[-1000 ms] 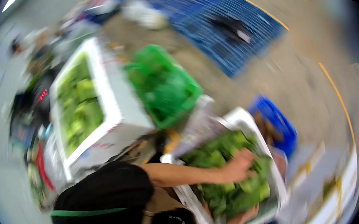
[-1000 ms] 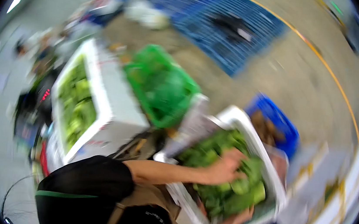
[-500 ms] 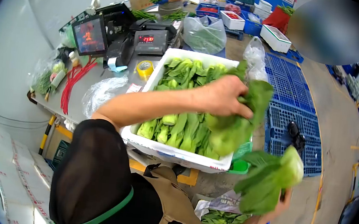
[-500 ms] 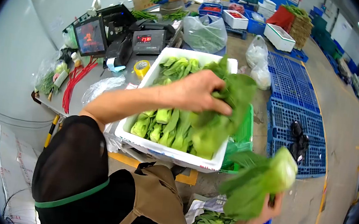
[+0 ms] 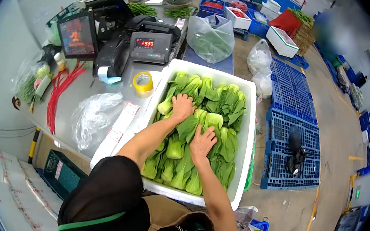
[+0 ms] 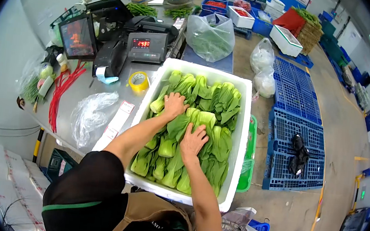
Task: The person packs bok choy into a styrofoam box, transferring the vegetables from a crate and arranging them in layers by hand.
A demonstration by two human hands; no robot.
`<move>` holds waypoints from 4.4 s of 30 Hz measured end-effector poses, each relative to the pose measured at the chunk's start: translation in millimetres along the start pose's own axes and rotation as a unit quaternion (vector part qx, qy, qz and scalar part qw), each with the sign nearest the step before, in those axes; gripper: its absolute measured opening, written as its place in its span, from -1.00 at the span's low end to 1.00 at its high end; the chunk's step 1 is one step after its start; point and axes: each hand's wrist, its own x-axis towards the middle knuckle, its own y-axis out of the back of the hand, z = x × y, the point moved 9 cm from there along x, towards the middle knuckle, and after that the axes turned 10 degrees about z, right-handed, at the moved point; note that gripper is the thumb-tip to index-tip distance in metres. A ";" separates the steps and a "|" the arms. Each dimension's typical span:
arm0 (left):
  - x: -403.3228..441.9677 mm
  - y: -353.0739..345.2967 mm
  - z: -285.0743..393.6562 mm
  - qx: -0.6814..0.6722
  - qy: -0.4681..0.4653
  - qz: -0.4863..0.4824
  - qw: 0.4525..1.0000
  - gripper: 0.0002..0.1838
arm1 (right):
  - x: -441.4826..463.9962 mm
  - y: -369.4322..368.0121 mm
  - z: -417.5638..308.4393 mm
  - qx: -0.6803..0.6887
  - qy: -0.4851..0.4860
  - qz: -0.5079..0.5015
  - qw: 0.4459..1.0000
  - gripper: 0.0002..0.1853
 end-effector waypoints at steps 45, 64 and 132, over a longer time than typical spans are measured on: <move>-3.5 -9.3 53.5 -0.011 -0.157 -0.012 0.987 -0.37 | 81.6 -60.7 95.6 0.130 -0.168 -0.042 0.976 -0.21; -30.9 47.4 138.2 -0.063 -0.261 0.098 0.958 -0.44 | -174.6 220.8 269.5 0.233 -0.345 0.342 0.843 -0.57; -1060.2 -279.2 564.7 0.164 -0.445 -0.421 0.773 -0.03 | -843.3 344.3 125.4 0.279 -0.787 0.551 0.004 -0.14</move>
